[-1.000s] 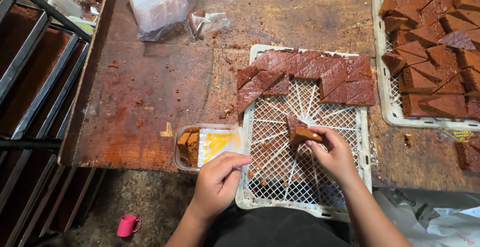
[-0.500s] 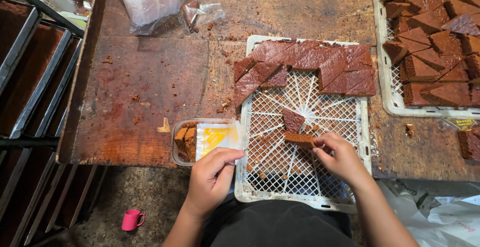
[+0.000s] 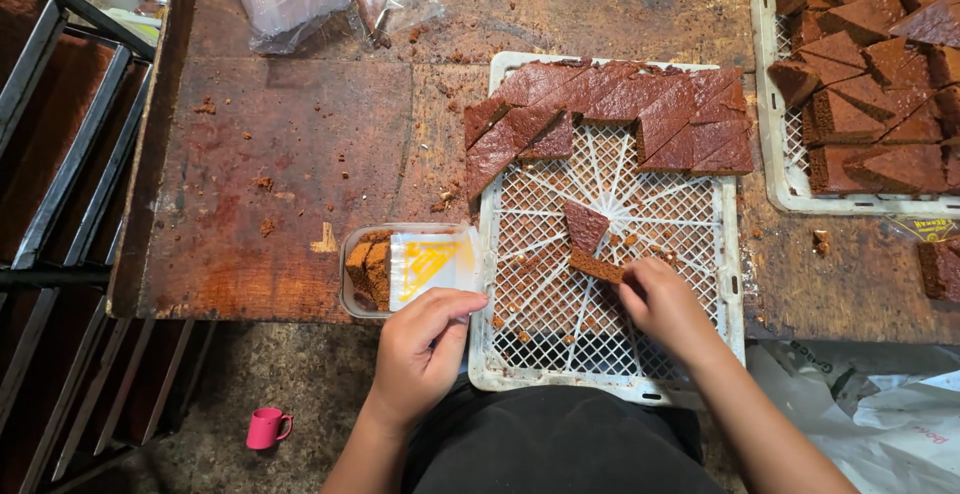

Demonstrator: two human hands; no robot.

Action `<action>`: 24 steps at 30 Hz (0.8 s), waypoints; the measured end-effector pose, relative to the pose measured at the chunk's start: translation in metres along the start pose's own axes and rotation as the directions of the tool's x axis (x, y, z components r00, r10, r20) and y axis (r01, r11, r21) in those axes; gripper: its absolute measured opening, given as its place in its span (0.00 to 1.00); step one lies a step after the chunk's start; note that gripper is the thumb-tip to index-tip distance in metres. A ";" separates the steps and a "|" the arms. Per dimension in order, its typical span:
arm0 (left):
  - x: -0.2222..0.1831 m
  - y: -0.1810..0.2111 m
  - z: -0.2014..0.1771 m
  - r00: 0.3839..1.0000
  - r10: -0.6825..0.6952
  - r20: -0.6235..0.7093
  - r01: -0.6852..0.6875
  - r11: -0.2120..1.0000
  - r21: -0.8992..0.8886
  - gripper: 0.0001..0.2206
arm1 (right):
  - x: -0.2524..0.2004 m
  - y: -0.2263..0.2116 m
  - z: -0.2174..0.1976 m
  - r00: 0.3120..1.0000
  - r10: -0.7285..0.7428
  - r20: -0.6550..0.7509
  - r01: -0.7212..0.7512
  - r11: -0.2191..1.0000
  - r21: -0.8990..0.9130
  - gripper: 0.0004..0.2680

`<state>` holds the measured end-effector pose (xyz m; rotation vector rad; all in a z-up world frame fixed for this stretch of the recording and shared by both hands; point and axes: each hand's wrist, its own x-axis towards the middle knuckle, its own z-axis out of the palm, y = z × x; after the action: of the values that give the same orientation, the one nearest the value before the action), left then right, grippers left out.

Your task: Packaging brownie pieces into individual plastic bags and placing them into a container.

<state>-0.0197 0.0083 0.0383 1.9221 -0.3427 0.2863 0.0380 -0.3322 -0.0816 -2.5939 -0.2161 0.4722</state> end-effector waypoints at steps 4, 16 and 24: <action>-0.001 0.000 -0.002 1.000 -0.015 0.009 0.015 1.000 -0.004 0.10 | -0.005 0.002 0.000 0.999 -0.035 -0.002 0.035 0.999 -0.033 0.08; -0.001 -0.009 -0.002 0.999 -0.030 0.013 0.030 0.999 0.011 0.12 | -0.018 -0.009 -0.014 0.991 0.118 0.064 -0.124 0.987 0.102 0.09; 0.008 -0.052 0.017 0.987 -0.160 0.005 0.153 0.952 0.264 0.08 | -0.025 0.006 -0.023 0.997 -0.026 -0.074 0.046 0.959 0.281 0.08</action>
<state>0.0074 0.0102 -0.0100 2.2032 -0.1733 0.2089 0.0233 -0.3534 -0.0583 -2.3177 -0.1585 0.3694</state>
